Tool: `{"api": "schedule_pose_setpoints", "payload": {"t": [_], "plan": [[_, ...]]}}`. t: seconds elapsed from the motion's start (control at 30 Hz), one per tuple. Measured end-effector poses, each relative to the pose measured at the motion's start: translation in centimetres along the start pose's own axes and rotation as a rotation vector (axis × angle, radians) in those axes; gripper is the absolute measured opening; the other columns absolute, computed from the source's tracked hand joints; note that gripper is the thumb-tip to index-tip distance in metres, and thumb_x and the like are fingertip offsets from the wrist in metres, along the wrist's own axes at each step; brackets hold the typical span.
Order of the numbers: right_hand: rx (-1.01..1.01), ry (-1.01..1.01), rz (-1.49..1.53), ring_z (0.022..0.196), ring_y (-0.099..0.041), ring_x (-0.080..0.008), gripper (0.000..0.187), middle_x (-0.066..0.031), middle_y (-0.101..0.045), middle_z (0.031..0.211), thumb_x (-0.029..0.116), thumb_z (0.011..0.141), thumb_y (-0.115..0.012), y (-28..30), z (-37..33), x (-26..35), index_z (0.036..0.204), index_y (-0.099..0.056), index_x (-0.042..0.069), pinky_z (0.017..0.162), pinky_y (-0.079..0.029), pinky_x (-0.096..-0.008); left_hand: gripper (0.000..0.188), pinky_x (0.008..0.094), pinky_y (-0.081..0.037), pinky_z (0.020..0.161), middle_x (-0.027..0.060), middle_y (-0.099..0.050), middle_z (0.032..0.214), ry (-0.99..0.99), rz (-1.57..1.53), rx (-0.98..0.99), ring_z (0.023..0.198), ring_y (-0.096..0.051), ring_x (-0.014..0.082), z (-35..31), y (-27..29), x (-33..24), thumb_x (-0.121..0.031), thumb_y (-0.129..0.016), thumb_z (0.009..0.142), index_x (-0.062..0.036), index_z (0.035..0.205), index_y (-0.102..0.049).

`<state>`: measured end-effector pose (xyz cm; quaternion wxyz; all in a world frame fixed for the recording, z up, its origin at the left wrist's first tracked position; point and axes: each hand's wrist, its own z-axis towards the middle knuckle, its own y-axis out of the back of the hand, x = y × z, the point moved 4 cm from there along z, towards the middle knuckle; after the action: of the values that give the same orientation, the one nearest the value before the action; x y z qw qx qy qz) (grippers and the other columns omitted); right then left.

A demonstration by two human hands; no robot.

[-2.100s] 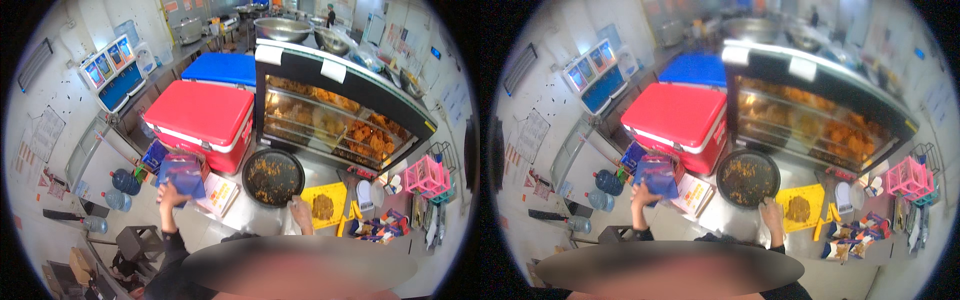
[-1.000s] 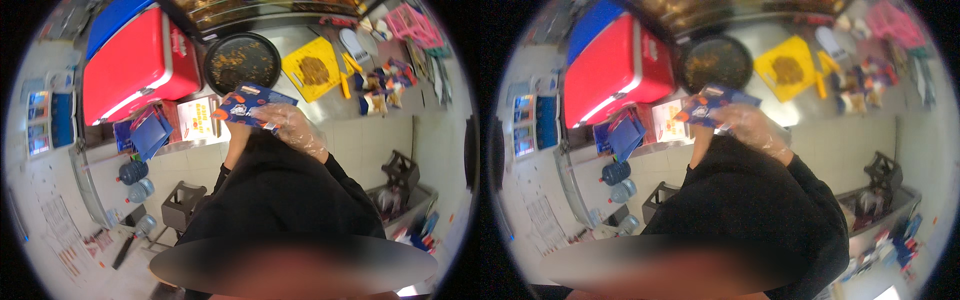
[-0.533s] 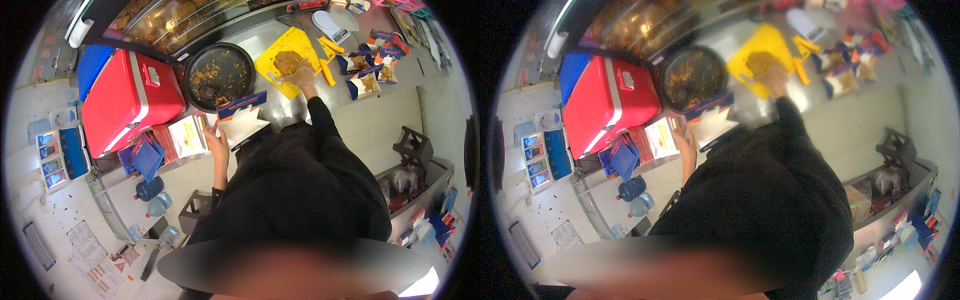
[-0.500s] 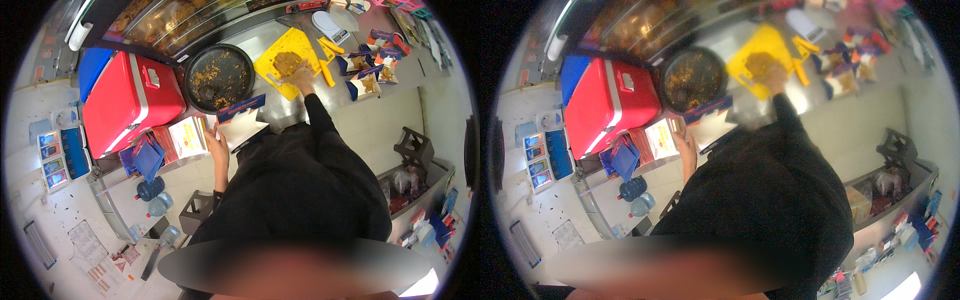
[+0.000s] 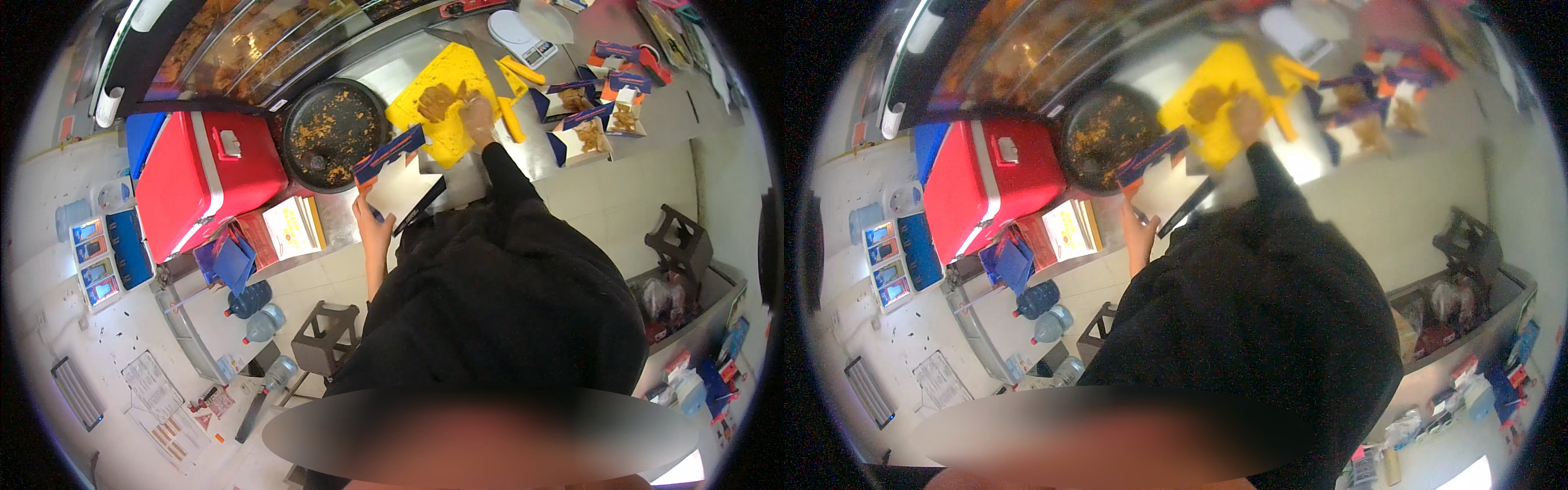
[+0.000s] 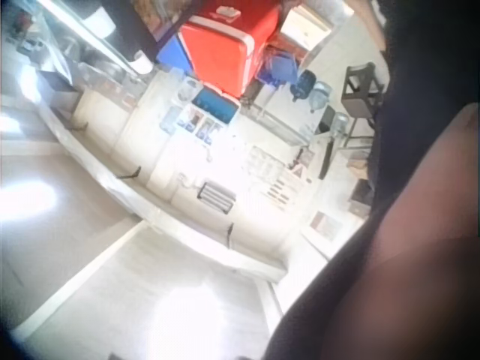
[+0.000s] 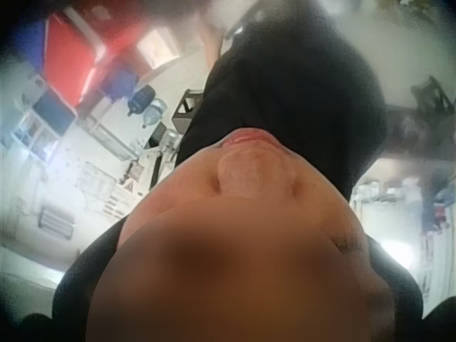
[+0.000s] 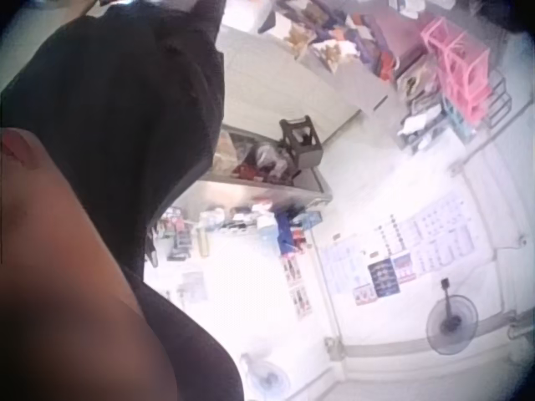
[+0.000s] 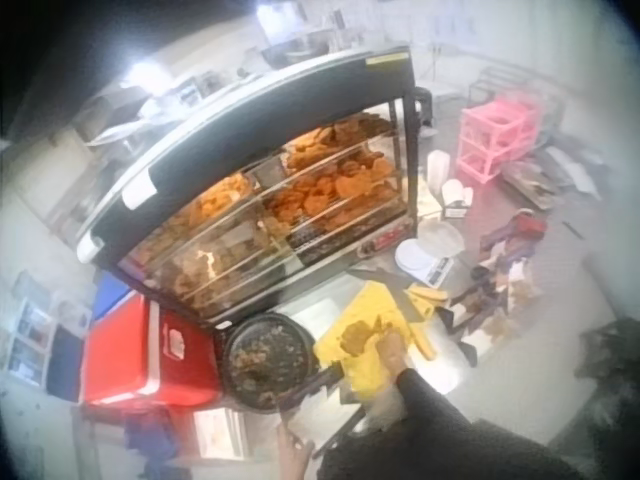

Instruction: The person assembles bento-style meal boxes by placing cooked meat, rice, and yellow egg into compartments, then adding pickled vegetables and closing the lids. They handle multiple boxes sequentially and arrange them on the counter.

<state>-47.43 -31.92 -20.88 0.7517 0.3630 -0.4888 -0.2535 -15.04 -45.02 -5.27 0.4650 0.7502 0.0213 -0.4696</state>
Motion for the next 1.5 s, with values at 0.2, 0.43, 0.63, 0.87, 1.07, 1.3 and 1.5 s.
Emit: {"api": "schedule_pose_setpoints", "payload": {"t": [0.2, 0.43, 0.63, 0.87, 1.07, 1.3, 1.5], "plan": [[0.216, -0.187, 1.479, 0.085, -0.060, -0.0165, 0.033, -0.0035, -0.058, 0.089, 0.013, 0.077, -0.071, 12.0, -2.8, 4.1, 0.105, -0.054, 0.006, 0.066, -0.050, -0.0298, 0.081, 0.0434, -0.047, 0.092, 0.0167, -0.036, 0.130, -0.112, -0.004, 0.114, 0.118, -0.046, 0.0405, 2.7, -7.1, -7.6, 0.000, -0.065, 0.061, -0.0130, 0.135, -0.035], [0.653, 0.423, 0.143, 0.115, -0.052, -0.0320, 0.032, -0.0108, -0.061, 0.115, 0.014, 0.076, -0.064, 14.3, -7.0, 1.4, 0.107, -0.063, 0.011, 0.102, -0.039, -0.0436, 0.077, 0.0410, -0.048, 0.089, 0.0178, -0.035, 0.131, -0.247, -0.080, 0.318, 0.121, -0.044, 0.0410, 2.0, -13.5, -11.0, 0.017, -0.046, 0.060, -0.0099, 0.132, -0.043], [0.617, 0.516, 0.202, 0.112, -0.054, -0.0321, 0.042, -0.0116, -0.060, 0.118, 0.008, 0.076, -0.062, 17.1, -8.0, -5.4, 0.117, -0.059, 0.007, 0.101, -0.039, -0.0447, 0.077, 0.0341, -0.045, 0.092, 0.0184, -0.034, 0.133, -0.311, -0.328, 0.385, 0.126, -0.038, 0.0382, 0.1, -19.8, -8.8, 0.014, -0.048, 0.063, -0.0084, 0.136, -0.039], [0.375, 0.049, 0.254, 0.096, -0.061, -0.0340, 0.024, -0.0141, -0.067, 0.100, 0.010, 0.080, -0.063, 20.7, -5.8, -11.7, 0.103, -0.066, 0.003, 0.087, -0.047, -0.0441, 0.071, 0.0415, -0.038, 0.100, 0.0184, -0.035, 0.133, -0.323, -0.337, 0.241, 0.124, -0.039, 0.0400, 0.2, -26.5, -9.1, 0.005, -0.057, 0.069, -0.0037, 0.136, -0.036], [0.544, 0.399, -0.093, 0.090, -0.061, -0.0373, 0.026, -0.0191, -0.066, 0.093, 0.014, 0.080, -0.063, 16.8, -7.6, -12.0, 0.104, -0.068, 0.006, 0.079, -0.049, -0.0454, 0.058, 0.0483, -0.042, 0.093, 0.0179, -0.043, 0.129, -0.403, 0.025, 0.090, 0.115, -0.045, 0.0400, 1.9, -29.0, -9.1, -0.005, -0.058, 0.075, -0.0043, 0.132, -0.042], [0.969, 0.529, -0.593, 0.084, -0.065, -0.0309, 0.027, -0.0132, -0.069, 0.100, 0.013, 0.082, -0.058, 17.4, -5.7, -6.0, 0.106, -0.068, 0.011, 0.076, -0.050, -0.0393, 0.040, 0.0407, -0.048, 0.089, 0.0155, -0.055, 0.122, -0.293, -0.342, 0.043, 0.104, -0.060, 0.0319, -1.0, -22.5, -2.9, -0.010, -0.058, 0.083, -0.0100, 0.123, -0.053], [1.342, -0.394, 0.746, 0.094, -0.058, -0.0117, 0.029, -0.0033, -0.062, 0.108, 0.018, 0.093, -0.058, 17.7, -9.1, 9.9, 0.117, -0.059, 0.003, 0.079, -0.046, -0.0247, 0.023, 0.0376, -0.052, 0.080, 0.0134, -0.066, 0.103, 0.550, -0.462, -0.621, 0.092, -0.066, 0.0297, -14.3, -16.5, 18.1, -0.008, -0.053, 0.087, -0.0052, 0.109, -0.060]]}}
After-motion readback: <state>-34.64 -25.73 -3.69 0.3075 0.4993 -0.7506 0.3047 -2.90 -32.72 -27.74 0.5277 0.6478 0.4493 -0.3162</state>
